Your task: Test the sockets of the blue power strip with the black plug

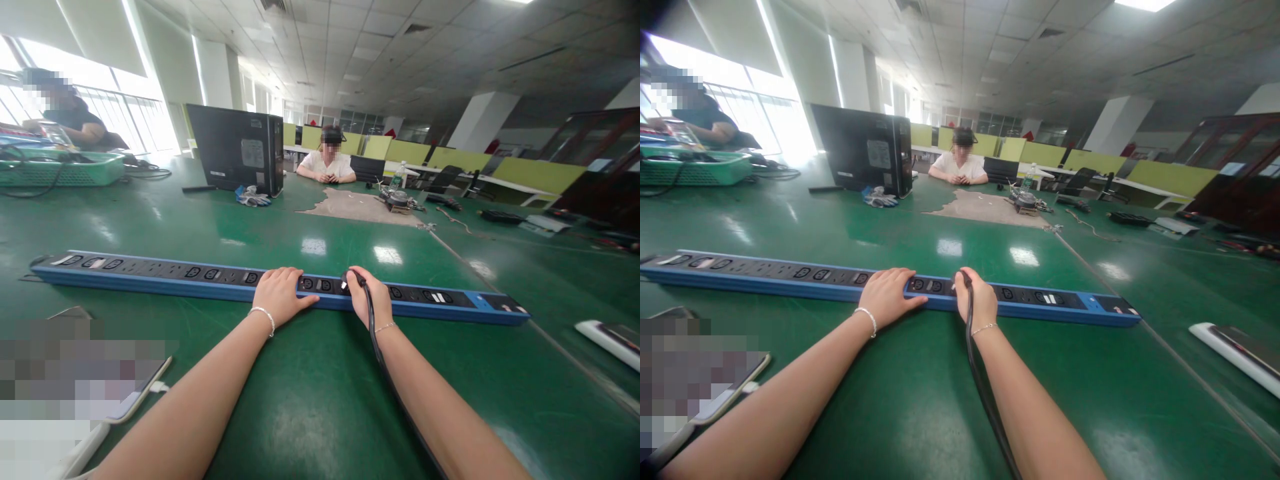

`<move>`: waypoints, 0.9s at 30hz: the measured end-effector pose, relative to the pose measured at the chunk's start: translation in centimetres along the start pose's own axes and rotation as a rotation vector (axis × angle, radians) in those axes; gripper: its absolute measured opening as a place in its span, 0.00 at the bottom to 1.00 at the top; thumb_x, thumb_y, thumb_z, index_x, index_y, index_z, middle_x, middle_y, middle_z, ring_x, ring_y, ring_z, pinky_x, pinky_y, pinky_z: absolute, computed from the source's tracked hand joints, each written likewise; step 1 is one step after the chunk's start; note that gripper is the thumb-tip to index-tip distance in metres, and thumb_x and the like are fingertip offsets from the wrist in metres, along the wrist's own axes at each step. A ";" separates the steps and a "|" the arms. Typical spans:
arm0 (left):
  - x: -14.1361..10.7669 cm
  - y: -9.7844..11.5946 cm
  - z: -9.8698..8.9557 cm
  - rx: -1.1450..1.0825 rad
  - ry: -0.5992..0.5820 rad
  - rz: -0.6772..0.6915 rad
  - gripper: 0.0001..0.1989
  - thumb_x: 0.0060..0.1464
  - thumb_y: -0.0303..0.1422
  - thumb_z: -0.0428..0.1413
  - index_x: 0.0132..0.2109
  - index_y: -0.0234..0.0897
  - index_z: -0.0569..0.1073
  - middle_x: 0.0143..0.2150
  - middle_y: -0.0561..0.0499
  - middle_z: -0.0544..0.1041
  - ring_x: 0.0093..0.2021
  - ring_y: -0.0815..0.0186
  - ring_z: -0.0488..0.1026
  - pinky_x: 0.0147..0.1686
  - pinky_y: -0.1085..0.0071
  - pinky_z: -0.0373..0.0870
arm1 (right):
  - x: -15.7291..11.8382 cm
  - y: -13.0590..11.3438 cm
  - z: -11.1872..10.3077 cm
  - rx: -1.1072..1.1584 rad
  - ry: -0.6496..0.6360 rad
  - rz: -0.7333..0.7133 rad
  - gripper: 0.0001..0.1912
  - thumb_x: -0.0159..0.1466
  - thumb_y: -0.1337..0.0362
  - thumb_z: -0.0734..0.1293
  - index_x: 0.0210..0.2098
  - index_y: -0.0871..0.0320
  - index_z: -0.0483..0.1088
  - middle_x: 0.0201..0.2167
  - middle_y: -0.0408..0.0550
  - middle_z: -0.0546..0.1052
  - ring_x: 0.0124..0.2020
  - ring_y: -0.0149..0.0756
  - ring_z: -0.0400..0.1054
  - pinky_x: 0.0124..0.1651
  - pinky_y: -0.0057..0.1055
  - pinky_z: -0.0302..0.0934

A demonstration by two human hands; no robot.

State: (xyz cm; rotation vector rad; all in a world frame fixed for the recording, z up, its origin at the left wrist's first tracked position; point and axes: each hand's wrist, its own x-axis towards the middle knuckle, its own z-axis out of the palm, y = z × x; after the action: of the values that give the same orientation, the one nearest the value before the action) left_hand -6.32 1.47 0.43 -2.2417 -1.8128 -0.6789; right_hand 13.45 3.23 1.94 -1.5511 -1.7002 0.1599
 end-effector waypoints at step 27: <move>0.0 0.0 0.0 -0.009 0.011 0.004 0.30 0.48 0.54 0.50 0.51 0.38 0.68 0.50 0.45 0.73 0.52 0.57 0.66 0.53 0.60 0.56 | -1.1 -1.0 0.5 -0.147 0.026 -0.103 0.18 0.64 0.57 0.55 0.46 0.55 0.70 0.39 0.49 0.77 0.39 0.38 0.71 0.42 0.31 0.62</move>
State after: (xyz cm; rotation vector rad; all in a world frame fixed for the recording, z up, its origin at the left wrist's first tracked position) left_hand -6.31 1.47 0.43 -2.2419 -1.8038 -0.6981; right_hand 12.27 2.19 1.66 -1.5599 -1.8007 -0.0390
